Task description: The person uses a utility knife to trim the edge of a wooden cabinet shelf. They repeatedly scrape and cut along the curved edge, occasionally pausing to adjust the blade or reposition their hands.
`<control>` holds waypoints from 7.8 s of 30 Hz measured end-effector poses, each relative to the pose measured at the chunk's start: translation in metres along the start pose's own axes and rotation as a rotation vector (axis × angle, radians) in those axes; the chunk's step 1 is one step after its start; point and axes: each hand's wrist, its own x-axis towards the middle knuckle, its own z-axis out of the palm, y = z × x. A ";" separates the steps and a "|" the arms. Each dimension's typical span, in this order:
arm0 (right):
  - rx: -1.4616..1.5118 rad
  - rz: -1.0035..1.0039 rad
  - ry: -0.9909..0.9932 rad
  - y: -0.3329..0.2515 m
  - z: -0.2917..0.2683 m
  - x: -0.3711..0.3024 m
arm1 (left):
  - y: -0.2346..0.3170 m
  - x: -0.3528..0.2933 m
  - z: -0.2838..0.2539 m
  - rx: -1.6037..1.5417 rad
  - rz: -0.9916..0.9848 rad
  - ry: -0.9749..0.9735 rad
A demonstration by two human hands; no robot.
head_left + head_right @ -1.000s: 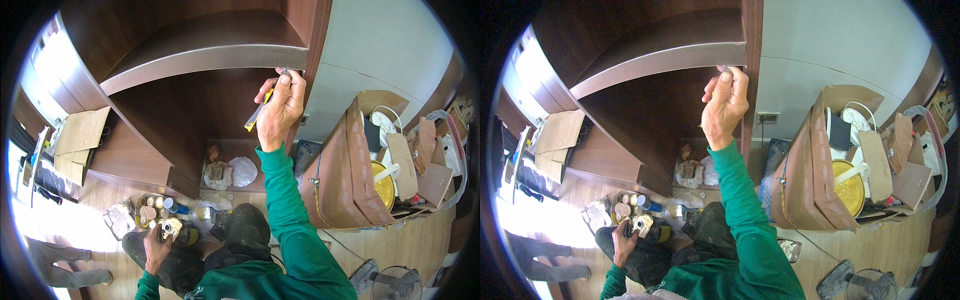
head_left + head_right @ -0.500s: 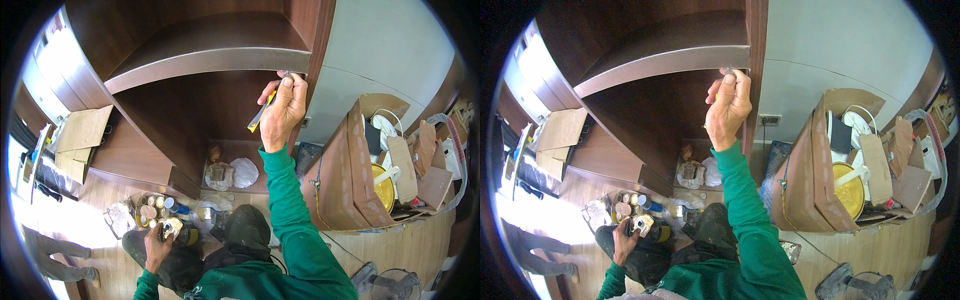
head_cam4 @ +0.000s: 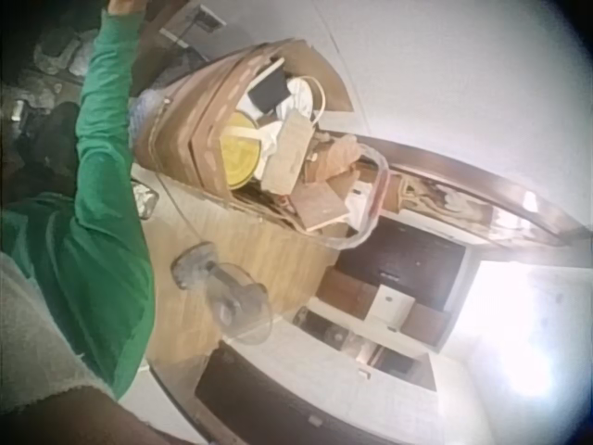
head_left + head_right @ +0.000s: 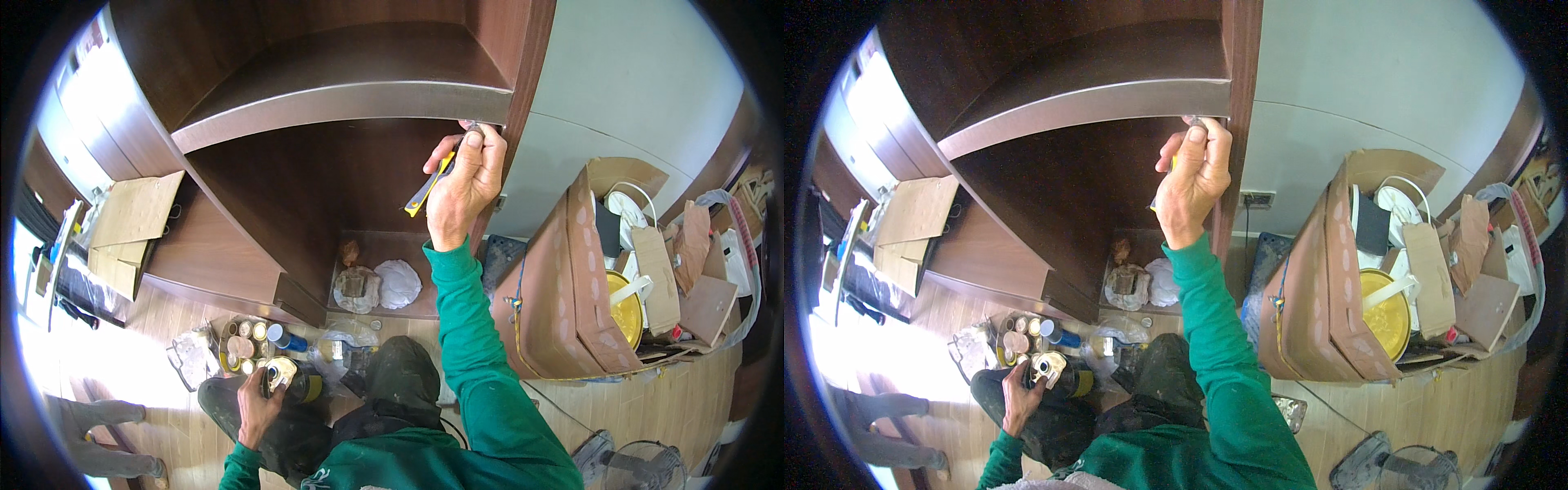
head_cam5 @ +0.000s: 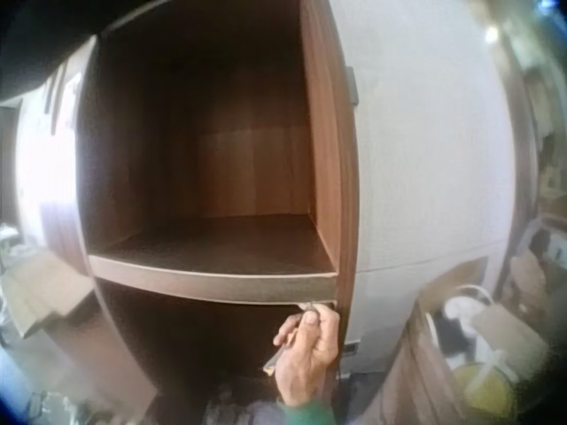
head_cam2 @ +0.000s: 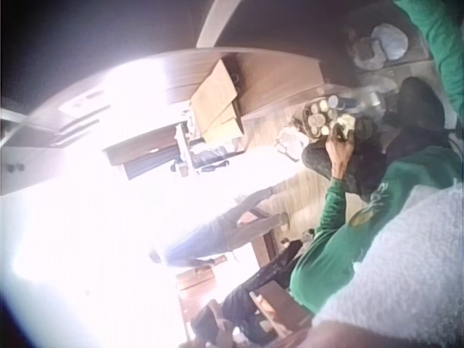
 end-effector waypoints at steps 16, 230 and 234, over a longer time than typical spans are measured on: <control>-0.068 -0.072 -0.027 0.008 0.000 0.000 | 0.000 0.003 0.001 -0.027 -0.009 -0.017; -0.451 -0.027 0.057 -0.051 -0.046 0.020 | 0.319 0.236 0.034 -0.546 0.694 -0.576; -0.516 -0.062 0.054 -0.050 -0.046 0.020 | 0.319 0.235 0.031 -0.494 0.681 -0.557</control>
